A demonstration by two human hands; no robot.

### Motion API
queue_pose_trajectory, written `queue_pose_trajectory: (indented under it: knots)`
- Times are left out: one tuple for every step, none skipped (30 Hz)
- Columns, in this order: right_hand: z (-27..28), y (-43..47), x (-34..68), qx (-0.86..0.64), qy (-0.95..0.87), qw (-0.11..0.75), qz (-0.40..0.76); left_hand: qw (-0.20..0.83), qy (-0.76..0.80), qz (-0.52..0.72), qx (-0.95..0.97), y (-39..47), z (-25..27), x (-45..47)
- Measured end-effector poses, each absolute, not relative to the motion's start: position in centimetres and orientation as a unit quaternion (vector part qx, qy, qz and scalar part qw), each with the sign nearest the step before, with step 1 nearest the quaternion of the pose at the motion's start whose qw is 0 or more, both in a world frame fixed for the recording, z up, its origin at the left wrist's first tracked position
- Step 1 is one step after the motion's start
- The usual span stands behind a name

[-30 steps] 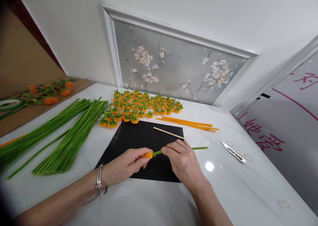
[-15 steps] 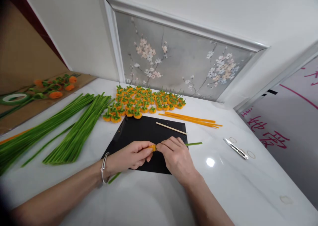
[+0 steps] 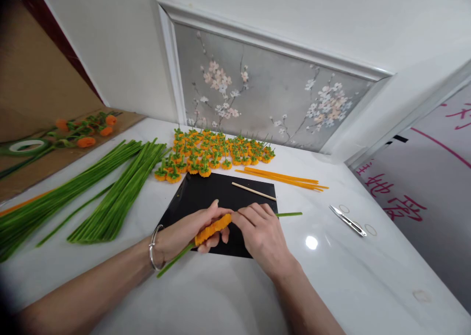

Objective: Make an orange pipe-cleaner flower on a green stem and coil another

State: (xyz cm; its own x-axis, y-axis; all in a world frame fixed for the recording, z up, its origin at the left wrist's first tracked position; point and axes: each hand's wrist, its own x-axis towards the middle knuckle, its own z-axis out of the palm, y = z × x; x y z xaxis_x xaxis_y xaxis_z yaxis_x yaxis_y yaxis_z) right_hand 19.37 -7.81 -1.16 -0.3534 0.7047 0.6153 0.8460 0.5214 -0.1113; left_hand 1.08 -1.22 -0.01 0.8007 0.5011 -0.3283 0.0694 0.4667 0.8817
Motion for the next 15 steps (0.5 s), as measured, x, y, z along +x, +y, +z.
queue_pose_trajectory:
  knots:
    - [-1.2, -7.8, 19.7, -0.482, -0.804, 0.328, -0.115, 0.826, 0.276, 0.121, 0.476, -1.0, 0.1, 0.9]
    - [-1.2, -7.7, 20.1, -0.485, -0.795, 0.345, -0.116, 0.844, 0.263, 0.108, 0.455, -0.8, 0.1, 0.7]
    - [-1.2, -7.7, 20.4, -0.488, -0.786, 0.361, -0.115, 0.857, 0.253, 0.096, 0.439, -0.6, 0.2, 0.5]
    - [-1.2, -7.7, 20.6, -0.49, -0.779, 0.375, -0.114, 0.865, 0.247, 0.087, 0.428, -0.4, 0.2, 0.3]
    - [-1.2, -7.7, 20.8, -0.489, -0.774, 0.386, -0.112, 0.869, 0.245, 0.078, 0.423, -0.2, 0.3, 0.2]
    - [-1.1, -7.7, 20.9, -0.487, -0.77, 0.397, -0.111, 0.87, 0.244, 0.071, 0.423, -0.1, 0.4, 0.0]
    - [-1.1, -7.7, 21.0, -0.485, -0.767, 0.406, -0.11, 0.87, 0.24, 0.066, 0.426, -0.1, 0.5, -0.1]
    - [-1.0, -7.7, 21.0, -0.484, -0.764, 0.411, -0.11, 0.871, 0.231, 0.065, 0.428, 0.0, 0.6, -0.3]
    - [-0.9, -7.7, 21.0, -0.484, -0.763, 0.413, -0.109, 0.873, 0.219, 0.066, 0.431, -0.1, 0.6, -0.4]
    - [-0.9, -7.7, 21.0, -0.484, -0.763, 0.413, -0.108, 0.873, 0.206, 0.069, 0.436, -0.1, 0.7, -0.4]
    - [-0.9, -7.7, 21.0, -0.485, -0.764, 0.413, -0.108, 0.872, 0.194, 0.071, 0.444, -0.1, 0.7, -0.5]
    - [-0.9, -7.7, 20.9, -0.485, -0.764, 0.411, -0.107, 0.868, 0.187, 0.072, 0.454, -0.2, 0.8, -0.5]
    - [-0.9, -7.7, 20.9, -0.486, -0.765, 0.409, -0.107, 0.863, 0.184, 0.072, 0.465, -0.2, 0.8, -0.5]
    - [-0.8, -7.8, 20.8, -0.486, -0.764, 0.409, -0.108, 0.857, 0.184, 0.072, 0.476, -0.2, 0.8, -0.5]
    - [-0.8, -7.8, 20.7, -0.486, -0.764, 0.41, -0.11, 0.851, 0.186, 0.074, 0.486, -0.2, 0.9, -0.5]
